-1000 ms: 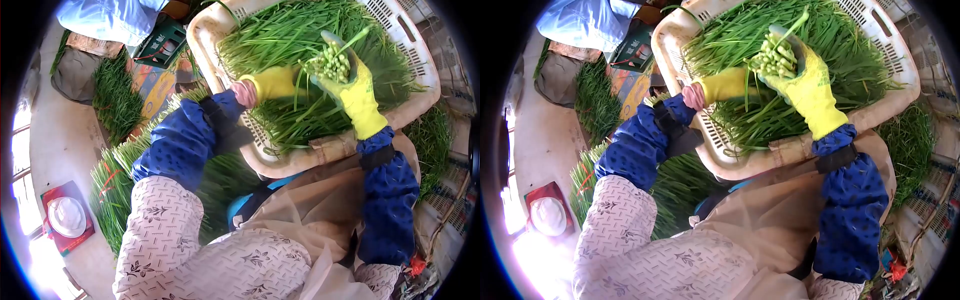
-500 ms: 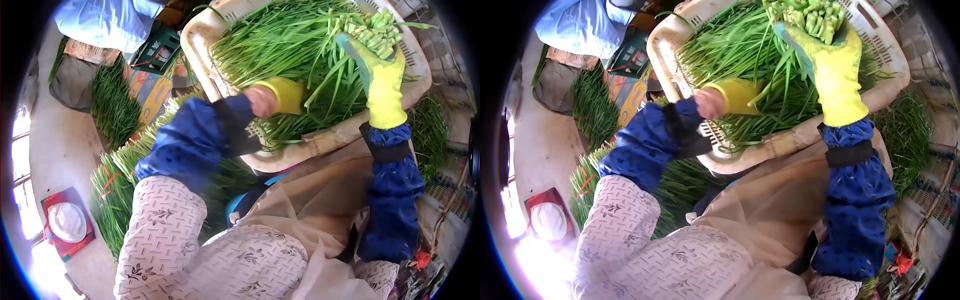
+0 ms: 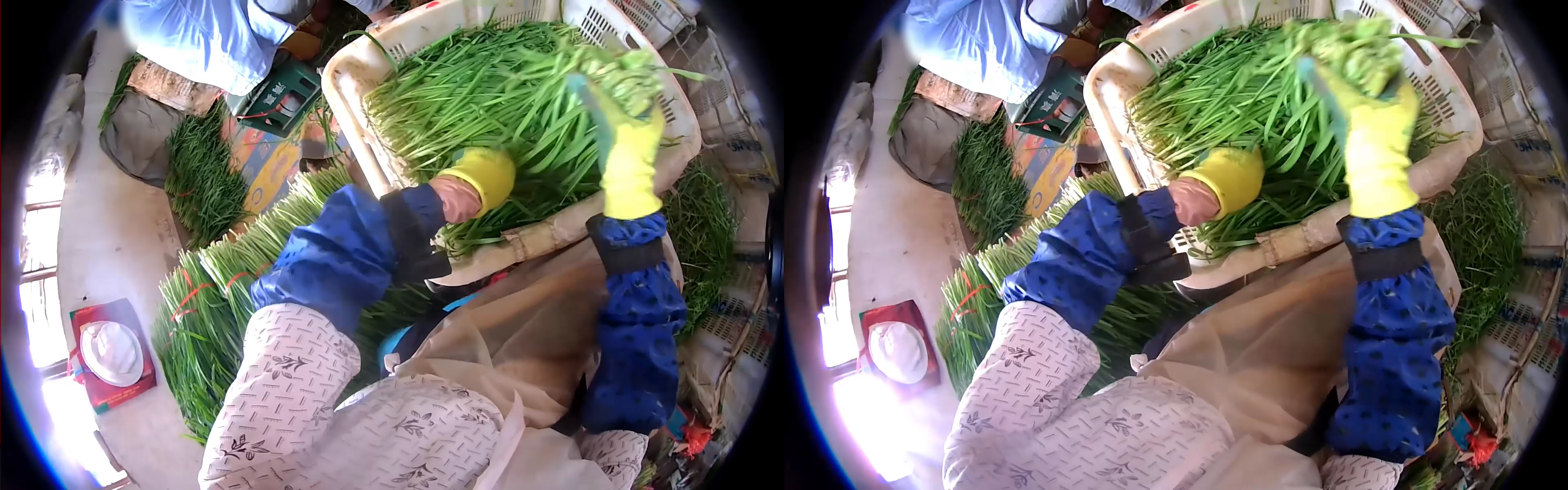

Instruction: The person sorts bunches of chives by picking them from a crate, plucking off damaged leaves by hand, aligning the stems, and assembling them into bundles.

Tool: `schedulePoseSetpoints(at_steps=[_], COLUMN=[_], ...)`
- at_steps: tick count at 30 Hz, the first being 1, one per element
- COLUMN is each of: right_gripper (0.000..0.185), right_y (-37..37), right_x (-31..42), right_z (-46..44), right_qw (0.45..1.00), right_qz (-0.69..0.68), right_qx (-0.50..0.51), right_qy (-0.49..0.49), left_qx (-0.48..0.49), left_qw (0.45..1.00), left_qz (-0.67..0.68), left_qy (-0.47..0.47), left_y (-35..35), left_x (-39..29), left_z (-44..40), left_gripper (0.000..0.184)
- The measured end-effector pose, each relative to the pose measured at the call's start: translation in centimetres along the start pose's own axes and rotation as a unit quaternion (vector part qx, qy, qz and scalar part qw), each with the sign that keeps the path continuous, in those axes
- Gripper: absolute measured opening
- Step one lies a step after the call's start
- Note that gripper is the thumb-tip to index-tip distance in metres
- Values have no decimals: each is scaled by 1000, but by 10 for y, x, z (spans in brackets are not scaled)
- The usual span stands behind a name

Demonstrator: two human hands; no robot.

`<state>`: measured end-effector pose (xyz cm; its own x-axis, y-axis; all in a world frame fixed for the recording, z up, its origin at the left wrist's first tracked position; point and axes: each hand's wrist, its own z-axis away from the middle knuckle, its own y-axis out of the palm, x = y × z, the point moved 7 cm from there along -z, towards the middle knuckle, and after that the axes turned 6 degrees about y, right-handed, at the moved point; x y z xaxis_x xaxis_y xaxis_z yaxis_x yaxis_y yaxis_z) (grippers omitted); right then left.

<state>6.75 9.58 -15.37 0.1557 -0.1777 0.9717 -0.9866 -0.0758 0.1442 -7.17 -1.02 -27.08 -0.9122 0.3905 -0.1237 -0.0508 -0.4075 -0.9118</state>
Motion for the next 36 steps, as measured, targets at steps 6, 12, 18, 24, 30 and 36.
schedulePoseSetpoints(at_steps=[6,12,18,24,30,36], right_gripper=[31,33,33,34,35,39], right_y=[-98,-194,-223,-220,-228,-250], right_x=[83,163,187,171,172,183], right_z=[-29,-2,64,115,131,107], right_qw=[992,977,970,958,944,930], right_qz=[24,-180,-227,-285,-329,-365], right_qx=[-24,-48,-49,-34,0,51], right_qy=[-122,-100,-67,-16,2,5], left_qx=[-39,-153,-60,-55,154,281], left_qw=[987,982,994,576,580,369], left_qz=[-79,21,9,685,708,855], left_qy=[137,109,-94,444,374,233], left_y=[39,22,-205,-278,-143,-134], left_x=[-6,4,32,-91,-221,-271], left_z=[10,6,41,6,-19,8], left_gripper=[24,19,64,67,64,43])
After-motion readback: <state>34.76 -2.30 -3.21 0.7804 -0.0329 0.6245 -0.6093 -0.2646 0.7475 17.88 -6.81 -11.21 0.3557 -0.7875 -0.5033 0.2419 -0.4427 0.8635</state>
